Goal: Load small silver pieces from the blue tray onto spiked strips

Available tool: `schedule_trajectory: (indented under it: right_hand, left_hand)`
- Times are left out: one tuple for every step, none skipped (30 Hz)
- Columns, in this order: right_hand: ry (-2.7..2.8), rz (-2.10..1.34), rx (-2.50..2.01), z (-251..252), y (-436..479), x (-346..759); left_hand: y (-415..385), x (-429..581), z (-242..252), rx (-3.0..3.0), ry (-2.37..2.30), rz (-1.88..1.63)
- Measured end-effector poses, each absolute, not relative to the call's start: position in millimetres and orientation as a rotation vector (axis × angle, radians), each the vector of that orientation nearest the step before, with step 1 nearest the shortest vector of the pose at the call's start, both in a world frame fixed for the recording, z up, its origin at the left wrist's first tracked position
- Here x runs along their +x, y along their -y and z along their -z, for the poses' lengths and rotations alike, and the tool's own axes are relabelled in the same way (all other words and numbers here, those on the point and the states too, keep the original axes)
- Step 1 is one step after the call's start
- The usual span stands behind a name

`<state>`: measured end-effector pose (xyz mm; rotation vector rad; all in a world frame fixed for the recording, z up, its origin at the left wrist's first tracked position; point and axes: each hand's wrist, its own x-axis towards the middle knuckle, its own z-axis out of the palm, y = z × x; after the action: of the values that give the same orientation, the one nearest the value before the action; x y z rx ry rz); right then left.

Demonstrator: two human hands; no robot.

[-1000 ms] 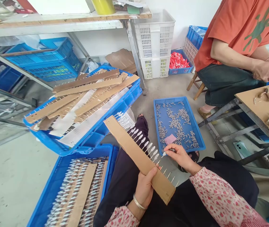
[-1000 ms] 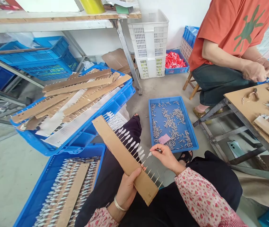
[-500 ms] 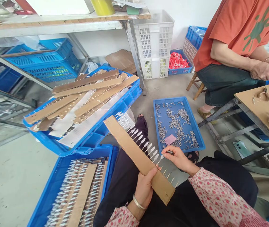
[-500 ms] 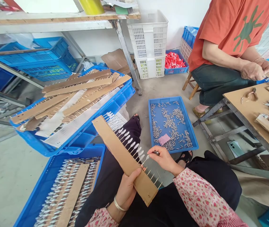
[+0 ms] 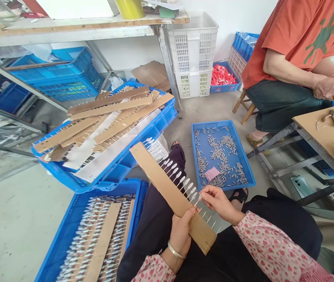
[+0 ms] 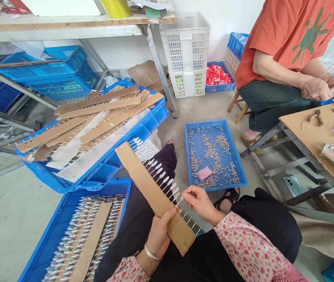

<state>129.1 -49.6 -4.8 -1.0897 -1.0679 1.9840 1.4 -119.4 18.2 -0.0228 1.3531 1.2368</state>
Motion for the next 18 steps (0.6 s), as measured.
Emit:
schedule_trajectory:
  right_hand:
    - [1.069,-1.971,-1.083,5,51,128]
    - [1.066,-1.957,-1.081,4,52,127]
    - [1.060,-1.949,-1.083,4,53,126]
    - [1.052,-1.947,-1.089,3,54,125]
    - [1.043,-1.945,-1.096,2,55,124]
    - [1.031,-1.944,-1.101,2,56,123]
    - [1.018,-1.945,-1.104,2,58,122]
    - [1.007,-1.946,-1.104,3,59,121]
    - [1.000,-1.948,-1.101,4,61,120]
    - [0.993,-1.948,-1.099,4,62,119]
    - [0.988,-1.949,-1.097,5,63,118]
    - [0.983,-1.952,-1.094,6,63,118]
    - [0.978,-1.953,-1.090,6,63,117]
    - [0.977,-1.953,-1.085,6,63,117]
    - [0.981,-1.956,-1.078,5,62,116]
    - [0.990,-1.961,-1.069,4,60,117]
    - [1.004,-1.967,-1.060,4,59,117]
    - [1.015,-1.971,-1.054,3,57,118]
  left_hand:
    - [119,2,-18,-0.027,-1.362,-1.240]
    - [119,2,-18,-0.029,-1.371,-1.243]
    - [119,3,-18,-0.030,-1.382,-1.244]
    - [120,3,-18,-0.033,-1.392,-1.244]
    - [120,3,-18,-0.037,-1.400,-1.244]
    - [120,3,-18,-0.042,-1.405,-1.245]
    - [121,3,-18,-0.046,-1.407,-1.247]
    - [121,3,-18,-0.050,-1.407,-1.249]
    - [121,3,-18,-0.051,-1.405,-1.251]
    - [121,3,-18,-0.052,-1.402,-1.253]
    - [121,3,-17,-0.053,-1.400,-1.253]
    - [120,3,-17,-0.053,-1.398,-1.254]
    - [120,2,-17,-0.052,-1.395,-1.255]
    - [119,2,-16,-0.052,-1.394,-1.258]
    - [119,2,-16,-0.052,-1.392,-1.261]
    - [119,2,-15,-0.050,-1.389,-1.261]
    - [119,1,-14,-0.047,-1.385,-1.261]
    - [120,0,-14,-0.044,-1.374,-1.260]
